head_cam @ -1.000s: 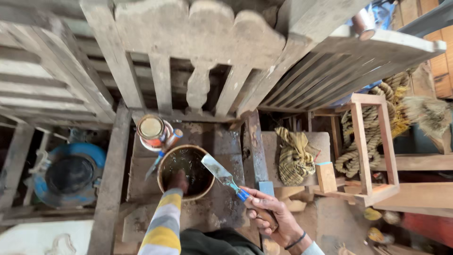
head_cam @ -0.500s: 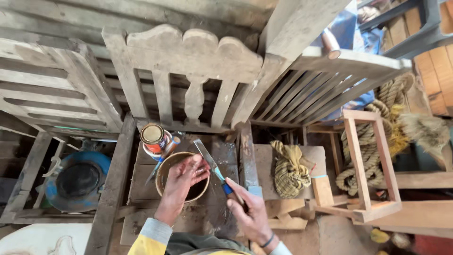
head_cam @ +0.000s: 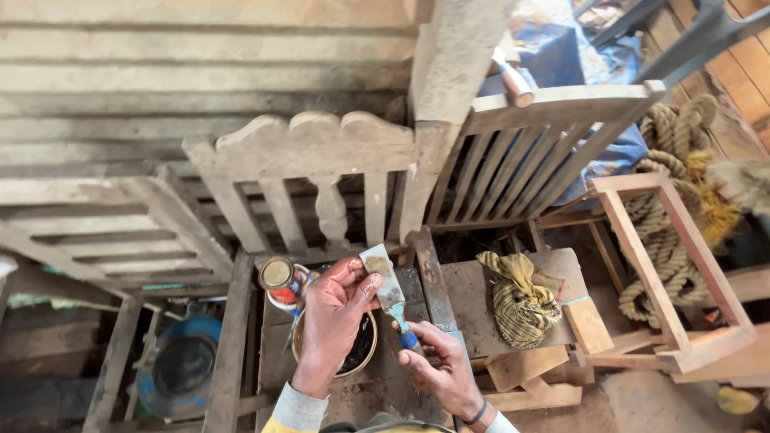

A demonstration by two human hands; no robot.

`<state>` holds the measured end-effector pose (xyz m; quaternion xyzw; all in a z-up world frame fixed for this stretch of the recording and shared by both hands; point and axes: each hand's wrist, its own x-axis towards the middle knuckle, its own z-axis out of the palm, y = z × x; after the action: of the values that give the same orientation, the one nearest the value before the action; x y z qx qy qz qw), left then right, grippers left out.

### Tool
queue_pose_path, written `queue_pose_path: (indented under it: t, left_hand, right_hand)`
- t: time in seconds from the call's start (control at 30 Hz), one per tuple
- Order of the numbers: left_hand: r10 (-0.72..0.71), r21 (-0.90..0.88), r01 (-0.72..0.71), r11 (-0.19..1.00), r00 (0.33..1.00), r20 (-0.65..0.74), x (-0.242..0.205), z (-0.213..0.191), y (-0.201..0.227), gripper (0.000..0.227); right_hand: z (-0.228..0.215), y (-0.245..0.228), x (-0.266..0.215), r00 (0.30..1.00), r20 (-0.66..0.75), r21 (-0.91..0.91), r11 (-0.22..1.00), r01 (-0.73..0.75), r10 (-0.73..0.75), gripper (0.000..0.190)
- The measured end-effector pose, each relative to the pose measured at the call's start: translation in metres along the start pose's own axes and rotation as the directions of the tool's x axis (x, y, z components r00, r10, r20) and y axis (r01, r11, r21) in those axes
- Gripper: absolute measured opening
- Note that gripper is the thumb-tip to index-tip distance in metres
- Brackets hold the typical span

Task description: The person applies a substance to a metal surface using a small spreader, dipping the tool into a container of liquid and smoothing the material across the metal.

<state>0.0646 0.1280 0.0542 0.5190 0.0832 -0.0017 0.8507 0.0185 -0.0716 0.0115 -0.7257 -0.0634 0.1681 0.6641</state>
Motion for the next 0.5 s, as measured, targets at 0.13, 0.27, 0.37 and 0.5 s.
queue_pose_path:
  t: [0.13,0.27,0.37,0.5]
  left_hand:
    - [0.047,0.068,-0.050,0.996,0.998,0.045,0.006,0.018,0.014,0.032]
    - [0.080,0.092,-0.088,0.992,0.993,0.082,0.012,0.032,0.020,0.035]
    - [0.106,0.099,-0.117,0.988,0.988,0.115,0.018,0.042,0.023,0.038]
    - [0.101,0.127,-0.118,0.985,0.986,0.132,0.022,0.053,0.024,0.039]
  right_hand:
    - [-0.006,0.004,0.003,0.995,0.048,0.241,0.966,-0.096,0.087,0.037]
    - [-0.010,0.003,0.008,0.993,-0.030,0.071,0.991,0.113,-0.111,0.034]
    - [-0.015,0.000,0.010,0.989,-0.075,0.062,0.989,0.134,-0.129,0.033]
    - [-0.021,-0.001,0.008,0.984,-0.137,0.067,0.990,0.125,-0.115,0.032]
